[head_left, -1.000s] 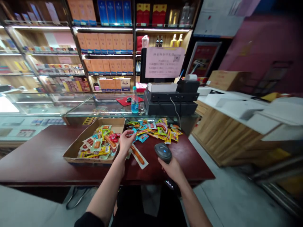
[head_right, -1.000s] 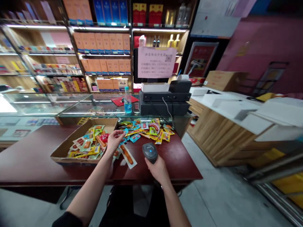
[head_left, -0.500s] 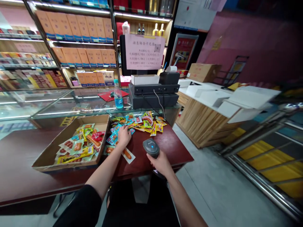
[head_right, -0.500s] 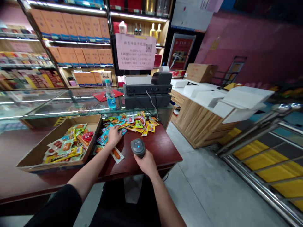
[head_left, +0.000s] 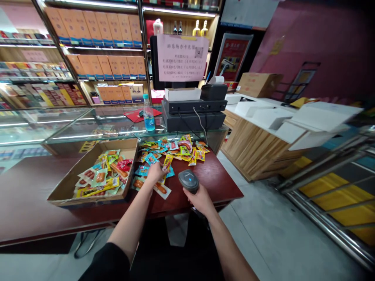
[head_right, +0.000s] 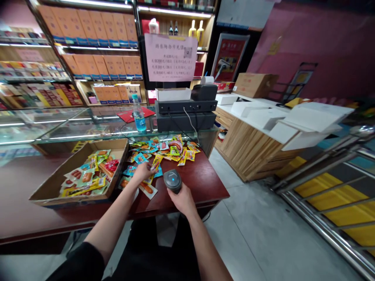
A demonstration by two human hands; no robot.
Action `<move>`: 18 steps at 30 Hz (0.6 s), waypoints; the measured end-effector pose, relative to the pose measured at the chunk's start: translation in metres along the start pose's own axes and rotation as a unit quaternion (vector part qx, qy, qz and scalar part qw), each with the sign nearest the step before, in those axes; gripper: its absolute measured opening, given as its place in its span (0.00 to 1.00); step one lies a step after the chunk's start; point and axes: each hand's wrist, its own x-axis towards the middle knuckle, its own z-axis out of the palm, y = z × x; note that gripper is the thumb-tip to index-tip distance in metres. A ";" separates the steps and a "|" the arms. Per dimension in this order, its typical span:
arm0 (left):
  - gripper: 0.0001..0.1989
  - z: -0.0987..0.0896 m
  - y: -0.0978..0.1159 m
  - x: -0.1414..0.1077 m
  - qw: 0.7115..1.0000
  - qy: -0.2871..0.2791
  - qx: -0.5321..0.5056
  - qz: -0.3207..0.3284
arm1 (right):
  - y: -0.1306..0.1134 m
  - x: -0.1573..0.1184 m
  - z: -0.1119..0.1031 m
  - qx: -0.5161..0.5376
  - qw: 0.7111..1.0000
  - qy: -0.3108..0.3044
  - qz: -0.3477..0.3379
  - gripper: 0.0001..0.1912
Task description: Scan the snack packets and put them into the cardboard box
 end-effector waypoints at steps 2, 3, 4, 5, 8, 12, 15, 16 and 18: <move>0.18 0.002 -0.004 -0.005 0.998 -0.003 -0.056 -0.003 | -0.001 0.000 0.003 0.000 1.000 -0.003 -0.003 0.20; 0.16 0.002 -0.005 -0.007 0.996 0.000 -0.093 -0.001 | -0.002 0.000 0.004 0.000 1.000 -0.003 -0.005 0.20; 0.15 0.003 -0.006 -0.009 0.990 0.003 -0.138 0.001 | -0.002 0.000 0.005 0.000 1.000 -0.003 -0.006 0.20; 0.15 0.003 -0.007 -0.011 0.981 0.003 -0.195 0.000 | -0.002 -0.001 0.005 0.000 1.000 -0.003 -0.008 0.20; 0.18 0.003 -0.007 -0.013 0.918 -0.012 -0.395 -0.022 | -0.002 -0.002 0.005 -0.001 1.000 -0.003 -0.010 0.20; 0.25 -0.005 -0.006 -0.013 0.821 -0.014 -0.566 -0.068 | -0.003 -0.003 0.004 -0.006 1.000 -0.003 -0.010 0.20; 0.27 -0.015 -0.003 -0.013 0.804 -0.002 -0.591 -0.062 | -0.006 -0.004 0.004 -0.006 1.000 -0.008 -0.019 0.20; 0.27 -0.018 -0.001 -0.014 0.803 0.006 -0.593 -0.060 | -0.007 -0.005 0.005 -0.004 1.000 -0.011 -0.023 0.19; 0.27 -0.023 0.002 -0.017 0.803 0.023 -0.593 -0.058 | -0.011 -0.006 0.007 0.000 0.999 -0.017 -0.031 0.19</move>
